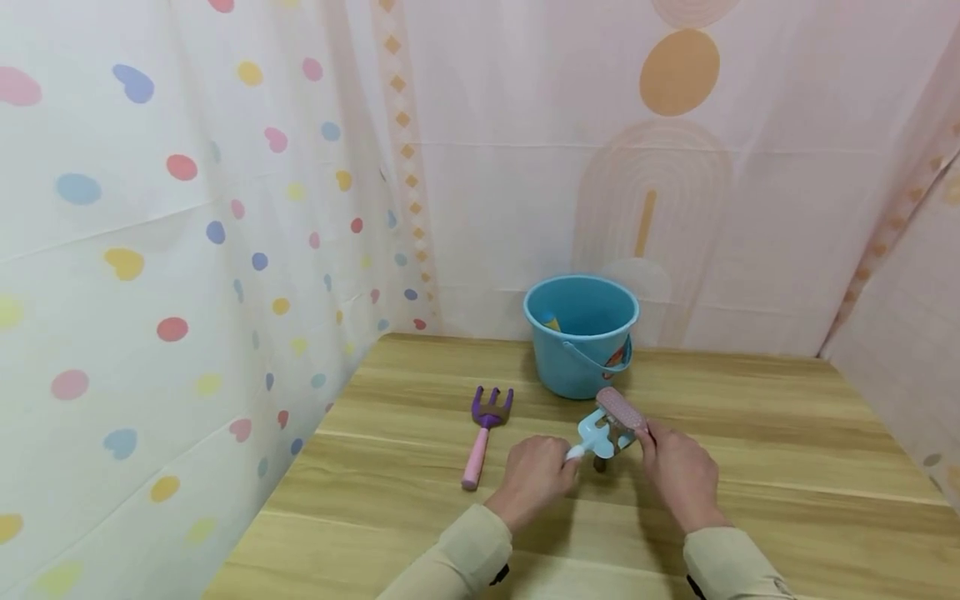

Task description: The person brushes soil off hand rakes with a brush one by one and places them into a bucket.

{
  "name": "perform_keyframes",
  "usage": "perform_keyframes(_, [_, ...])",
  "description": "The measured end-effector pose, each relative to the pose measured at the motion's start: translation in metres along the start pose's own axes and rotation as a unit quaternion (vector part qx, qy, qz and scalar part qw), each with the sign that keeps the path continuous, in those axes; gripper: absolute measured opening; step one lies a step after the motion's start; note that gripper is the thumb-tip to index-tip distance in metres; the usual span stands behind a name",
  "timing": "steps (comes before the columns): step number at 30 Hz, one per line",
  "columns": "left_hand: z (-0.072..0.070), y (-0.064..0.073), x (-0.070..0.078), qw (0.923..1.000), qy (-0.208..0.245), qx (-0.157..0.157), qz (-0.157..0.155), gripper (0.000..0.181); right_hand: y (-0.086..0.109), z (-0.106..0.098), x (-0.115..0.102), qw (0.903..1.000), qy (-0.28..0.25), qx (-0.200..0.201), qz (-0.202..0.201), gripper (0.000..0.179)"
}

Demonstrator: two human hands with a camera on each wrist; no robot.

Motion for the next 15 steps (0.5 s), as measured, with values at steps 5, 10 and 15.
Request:
perform_keyframes(5, [0.0028,-0.0023,0.0001,0.9999,0.008,0.001,-0.006,0.032,-0.0028,-0.0006,0.0028,0.9998,-0.017,0.006,-0.003,0.029])
perform_keyframes(10, [0.0011,-0.0026,0.001,0.9998,0.011,0.009,-0.011,0.032,-0.0058,-0.0039,0.0026,0.9994,-0.023,0.025,-0.006,0.025])
perform_keyframes(15, [0.0074,0.0021,0.0003,0.9998,0.013,-0.003,-0.014,0.031,-0.0024,-0.001,0.0109,0.9995,-0.027,0.009,0.011,0.027])
Point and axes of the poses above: each hand's wrist, its own y-axis away from the middle knuckle, its own z-axis out of the palm, x = y × z, the point moved 10 cm from there along -y, towards the middle knuckle, and after that the axes turned 15 degrees about y, right-handed, at the moved point
